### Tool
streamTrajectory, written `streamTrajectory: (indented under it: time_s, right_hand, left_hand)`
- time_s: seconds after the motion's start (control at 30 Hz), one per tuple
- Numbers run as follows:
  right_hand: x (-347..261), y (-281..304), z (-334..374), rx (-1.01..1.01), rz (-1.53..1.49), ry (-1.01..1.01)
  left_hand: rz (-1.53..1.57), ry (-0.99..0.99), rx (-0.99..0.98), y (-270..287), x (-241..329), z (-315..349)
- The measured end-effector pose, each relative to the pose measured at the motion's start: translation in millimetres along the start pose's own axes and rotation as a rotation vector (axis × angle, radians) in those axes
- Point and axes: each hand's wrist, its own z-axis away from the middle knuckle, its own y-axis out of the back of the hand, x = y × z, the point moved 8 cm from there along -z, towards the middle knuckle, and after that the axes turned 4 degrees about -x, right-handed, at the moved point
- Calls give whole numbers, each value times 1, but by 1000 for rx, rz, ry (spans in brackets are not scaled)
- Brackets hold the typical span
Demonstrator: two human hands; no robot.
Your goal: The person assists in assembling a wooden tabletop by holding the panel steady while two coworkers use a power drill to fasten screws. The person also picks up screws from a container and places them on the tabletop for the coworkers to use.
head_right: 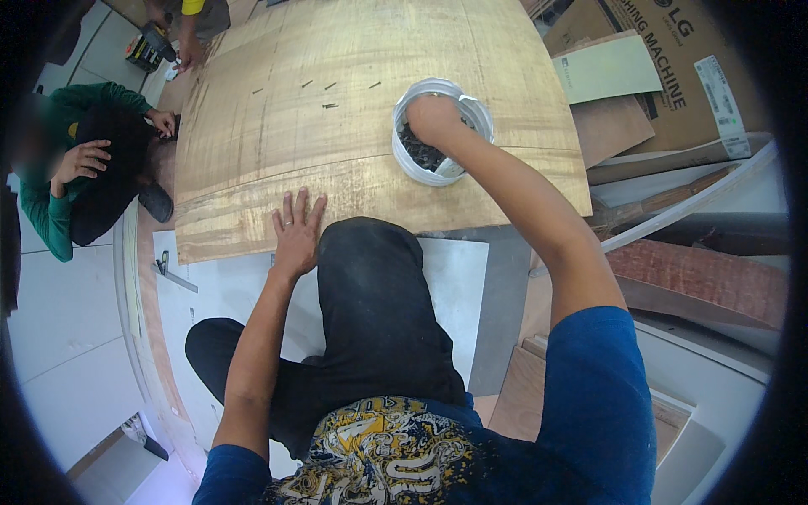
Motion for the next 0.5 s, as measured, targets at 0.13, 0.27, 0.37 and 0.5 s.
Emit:
streamTrajectory:
  time_s: [0.13, 0.27, 0.37, 0.5]
  right_hand:
    - [1, -5, -6, 49, 53, 23]
    - [1, -10, -2, 2, 31, 19]
    - [8, -14, -2, -52, -12, -18]
    - [13, -15, -4, -51, -46, -27]
  left_hand:
    - [-11, -5, 8, 0, 2, -1]
    - [29, -7, 8, 4, 2, 1]
    - [13, -3, -3, 4, 2, 0]
    - [-16, -9, 13, -1, 1, -2]
